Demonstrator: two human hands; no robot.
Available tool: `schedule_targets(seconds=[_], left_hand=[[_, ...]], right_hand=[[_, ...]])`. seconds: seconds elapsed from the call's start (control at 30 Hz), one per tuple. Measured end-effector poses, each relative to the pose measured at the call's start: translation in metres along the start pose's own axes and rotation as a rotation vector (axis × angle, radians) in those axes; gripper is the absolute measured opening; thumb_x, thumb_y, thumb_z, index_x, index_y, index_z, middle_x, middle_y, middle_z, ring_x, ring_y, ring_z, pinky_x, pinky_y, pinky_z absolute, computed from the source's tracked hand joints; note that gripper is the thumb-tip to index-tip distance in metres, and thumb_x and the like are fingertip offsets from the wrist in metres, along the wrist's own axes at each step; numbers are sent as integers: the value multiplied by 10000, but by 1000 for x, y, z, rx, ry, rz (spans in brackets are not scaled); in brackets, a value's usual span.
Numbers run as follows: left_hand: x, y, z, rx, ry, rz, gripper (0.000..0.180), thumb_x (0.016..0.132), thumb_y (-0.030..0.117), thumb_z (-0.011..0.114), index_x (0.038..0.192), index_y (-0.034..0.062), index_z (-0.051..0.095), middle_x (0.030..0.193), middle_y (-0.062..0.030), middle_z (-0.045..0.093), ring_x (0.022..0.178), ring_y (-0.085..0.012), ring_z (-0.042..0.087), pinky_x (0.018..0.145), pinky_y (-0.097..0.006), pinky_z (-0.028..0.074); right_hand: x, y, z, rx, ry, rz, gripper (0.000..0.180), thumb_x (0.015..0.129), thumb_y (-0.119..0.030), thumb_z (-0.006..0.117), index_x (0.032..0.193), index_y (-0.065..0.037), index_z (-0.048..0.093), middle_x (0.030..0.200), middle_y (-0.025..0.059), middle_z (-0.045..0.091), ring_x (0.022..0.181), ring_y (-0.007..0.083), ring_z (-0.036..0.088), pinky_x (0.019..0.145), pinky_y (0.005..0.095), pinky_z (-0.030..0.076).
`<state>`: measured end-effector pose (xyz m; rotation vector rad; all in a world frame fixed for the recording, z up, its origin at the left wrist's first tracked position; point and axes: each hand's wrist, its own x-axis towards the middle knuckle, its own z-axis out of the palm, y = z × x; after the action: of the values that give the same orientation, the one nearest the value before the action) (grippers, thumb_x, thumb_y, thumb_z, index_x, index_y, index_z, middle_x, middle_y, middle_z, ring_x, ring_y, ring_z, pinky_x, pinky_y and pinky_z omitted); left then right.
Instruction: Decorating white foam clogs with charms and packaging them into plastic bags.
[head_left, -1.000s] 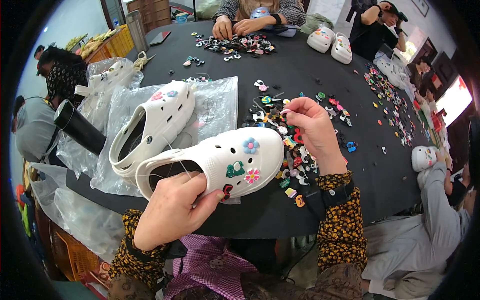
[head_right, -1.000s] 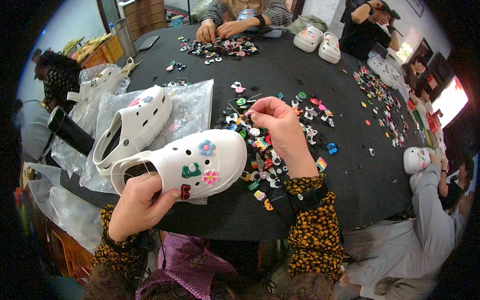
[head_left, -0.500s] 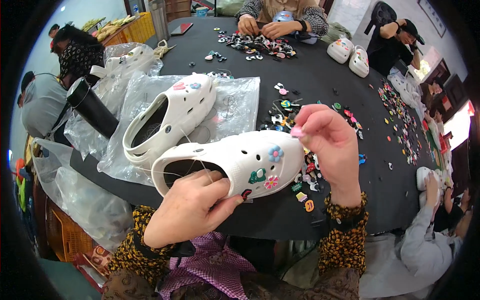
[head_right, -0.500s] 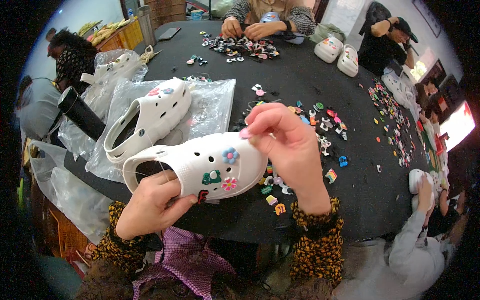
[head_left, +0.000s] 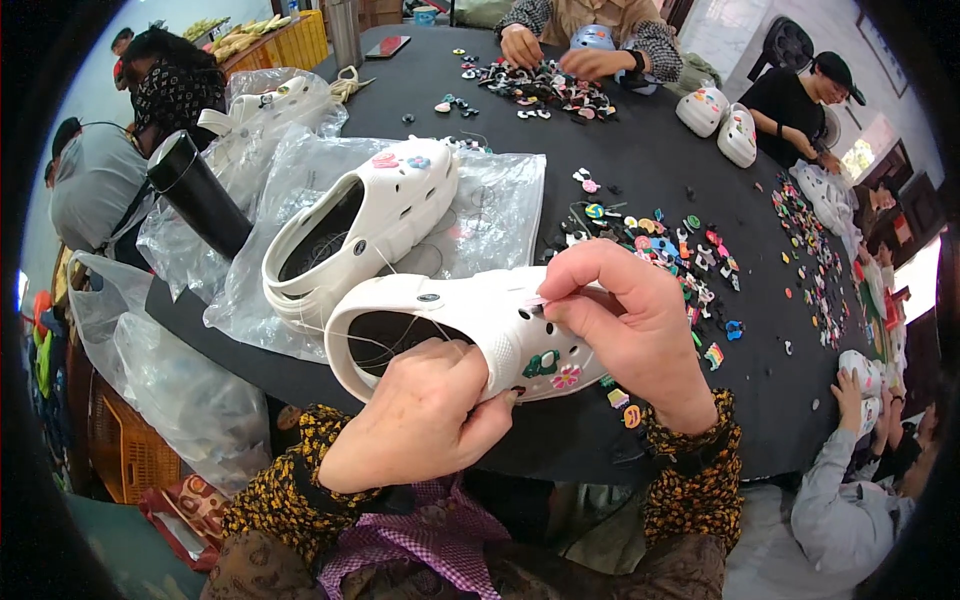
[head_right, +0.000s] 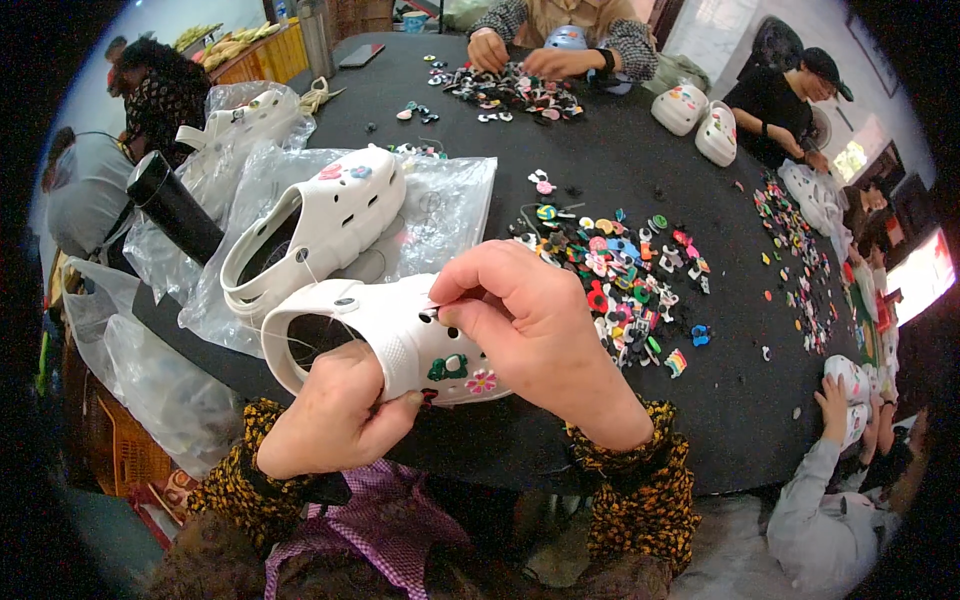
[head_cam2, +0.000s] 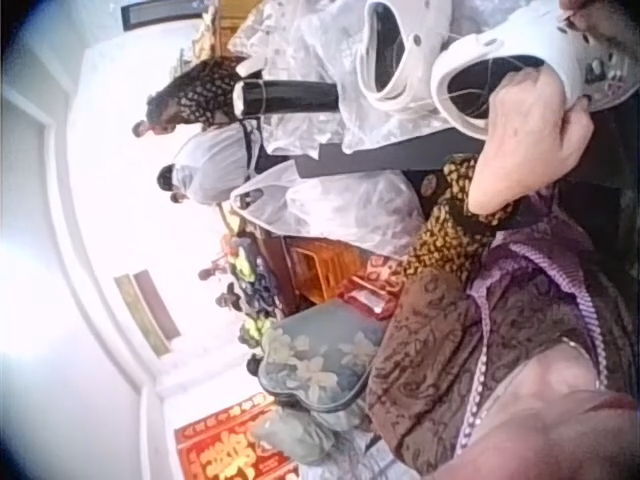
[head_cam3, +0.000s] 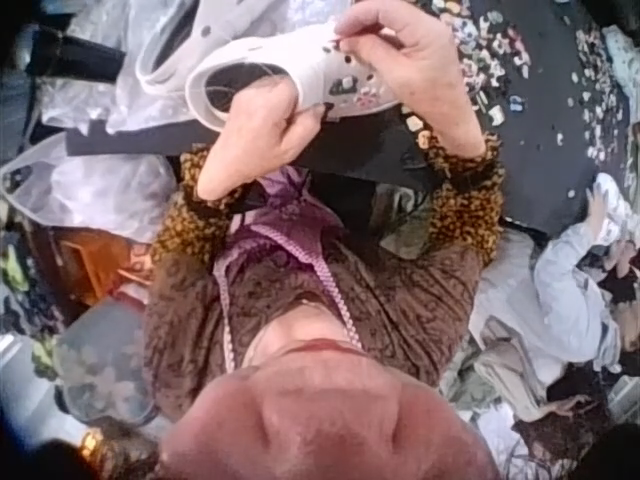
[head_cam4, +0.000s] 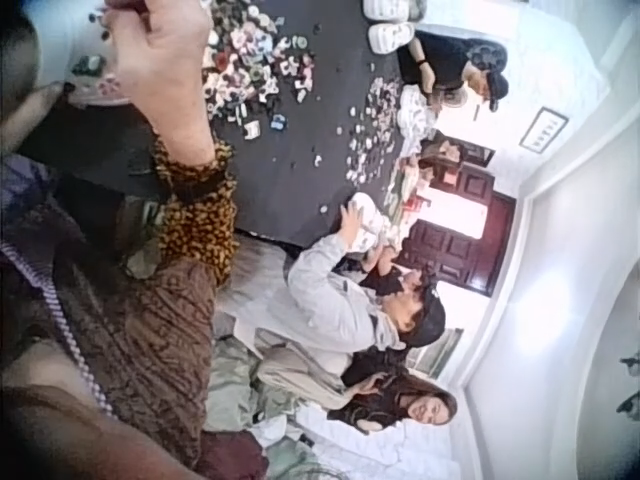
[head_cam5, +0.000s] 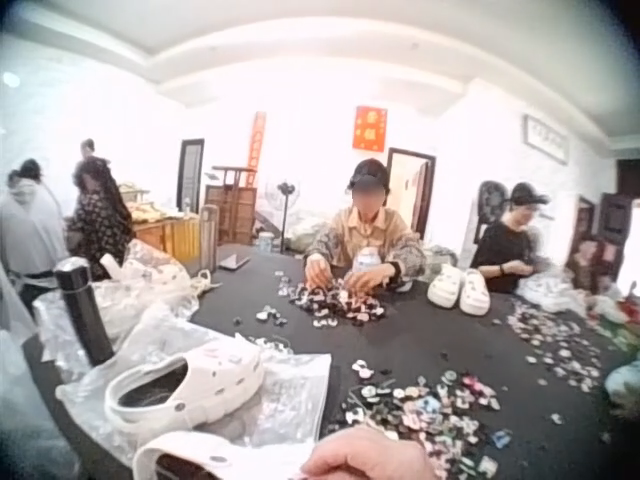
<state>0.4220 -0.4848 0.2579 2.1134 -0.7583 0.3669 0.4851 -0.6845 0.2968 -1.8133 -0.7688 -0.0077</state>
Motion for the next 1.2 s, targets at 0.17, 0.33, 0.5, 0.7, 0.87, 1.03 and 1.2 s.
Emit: schedule_targets(seconds=[0.17,0.33,0.5,0.7,0.87,1.03,1.2], left_hand=[[3,7,-3,-64,-1,-174,282,789,127,671,981,-44,555,697,-186,598,627,-367,600,597,-432,482],[4,5,2,-9,32,-88,295,804,131,667,1010,-47,554,715,-194,605,654,-364,609,602,-424,488],[1,2,6,4,36,-41,259,804,102,647,992,-54,562,726,-192,598,648,-366,597,604,-433,483],[2,4,7,-7,32,-60,245,796,80,629,987,-59,563,728,-187,591,650,-366,587,617,-443,474],[2,3,6,-4,31,-46,247,801,84,627,992,-59,564,741,-192,594,666,-365,595,620,-445,474],[2,2,8,6,42,-37,248,802,85,626,992,-61,563,738,-192,593,669,-367,597,621,-445,474],[2,2,9,9,56,-24,248,801,83,624,991,-65,563,732,-194,590,665,-367,598,621,-442,475]], right_hand=[[0,7,4,72,19,10,187,794,129,588,940,13,613,961,43,606,902,98,589,775,236,498],[1,6,8,-77,87,-186,157,760,77,608,884,-19,625,858,90,631,804,224,616,735,320,484],[1,5,11,-92,106,-208,156,747,79,608,861,-27,626,849,95,638,810,249,609,749,338,475],[0,6,10,-169,88,-268,169,728,76,627,849,-41,638,847,88,643,809,252,605,747,346,466],[-1,6,9,-250,83,-322,184,713,69,644,849,-54,648,868,73,645,824,249,599,766,355,451],[-2,0,3,-382,32,-393,186,702,54,656,849,-59,649,903,63,645,838,251,594,782,361,429],[-3,3,3,-304,23,-341,200,708,77,634,864,-46,654,898,83,644,836,256,607,777,351,461]])
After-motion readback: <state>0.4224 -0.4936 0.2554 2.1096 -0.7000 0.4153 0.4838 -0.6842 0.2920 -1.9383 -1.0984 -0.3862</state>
